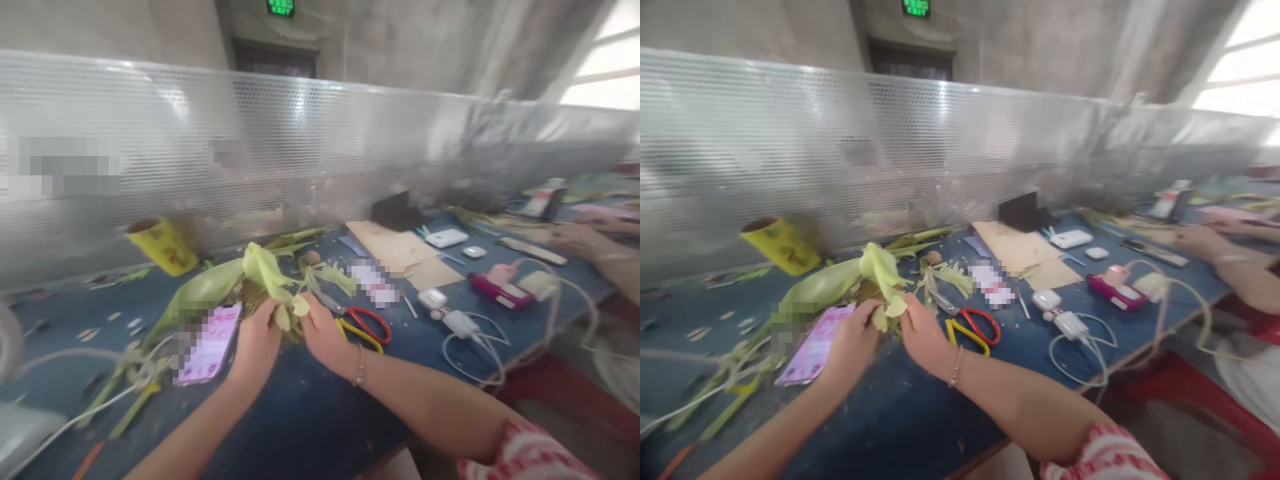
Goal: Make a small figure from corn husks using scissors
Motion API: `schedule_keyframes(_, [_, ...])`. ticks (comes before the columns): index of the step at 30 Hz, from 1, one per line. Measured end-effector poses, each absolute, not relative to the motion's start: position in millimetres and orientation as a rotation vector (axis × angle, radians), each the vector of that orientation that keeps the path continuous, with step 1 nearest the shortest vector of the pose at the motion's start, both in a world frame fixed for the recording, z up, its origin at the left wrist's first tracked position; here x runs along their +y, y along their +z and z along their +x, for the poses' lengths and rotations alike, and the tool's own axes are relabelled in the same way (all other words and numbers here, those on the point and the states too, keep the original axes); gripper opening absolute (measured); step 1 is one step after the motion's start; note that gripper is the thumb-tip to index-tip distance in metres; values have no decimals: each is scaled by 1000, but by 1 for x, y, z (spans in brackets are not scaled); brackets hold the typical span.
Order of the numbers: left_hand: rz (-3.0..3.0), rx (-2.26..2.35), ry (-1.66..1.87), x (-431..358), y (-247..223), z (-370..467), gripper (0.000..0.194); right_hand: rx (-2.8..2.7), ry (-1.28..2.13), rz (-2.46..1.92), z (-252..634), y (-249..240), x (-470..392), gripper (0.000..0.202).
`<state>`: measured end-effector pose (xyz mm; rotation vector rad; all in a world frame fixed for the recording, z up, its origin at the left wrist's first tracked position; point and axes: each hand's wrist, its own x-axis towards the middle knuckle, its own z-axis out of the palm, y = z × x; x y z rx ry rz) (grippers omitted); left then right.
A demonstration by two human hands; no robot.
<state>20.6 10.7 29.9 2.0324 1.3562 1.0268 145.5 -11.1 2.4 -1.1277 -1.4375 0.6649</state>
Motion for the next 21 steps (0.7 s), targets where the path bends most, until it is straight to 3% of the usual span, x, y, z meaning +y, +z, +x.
schedule_keyframes(4, [1903, 1416, 1059, 7, 27, 24, 18, -1317, 716, -1079, 147, 4, -7, 13])
schedule_keyframes(12, [1793, 1513, 1255, -3, 14, 24, 29, -975, 1036, -965, 128, -1, -1, 25])
schedule_keyframes(21, [2357, 1431, 1589, 2, -3, 11, 23, -870, 1265, -884, 124, 0, 2, 35])
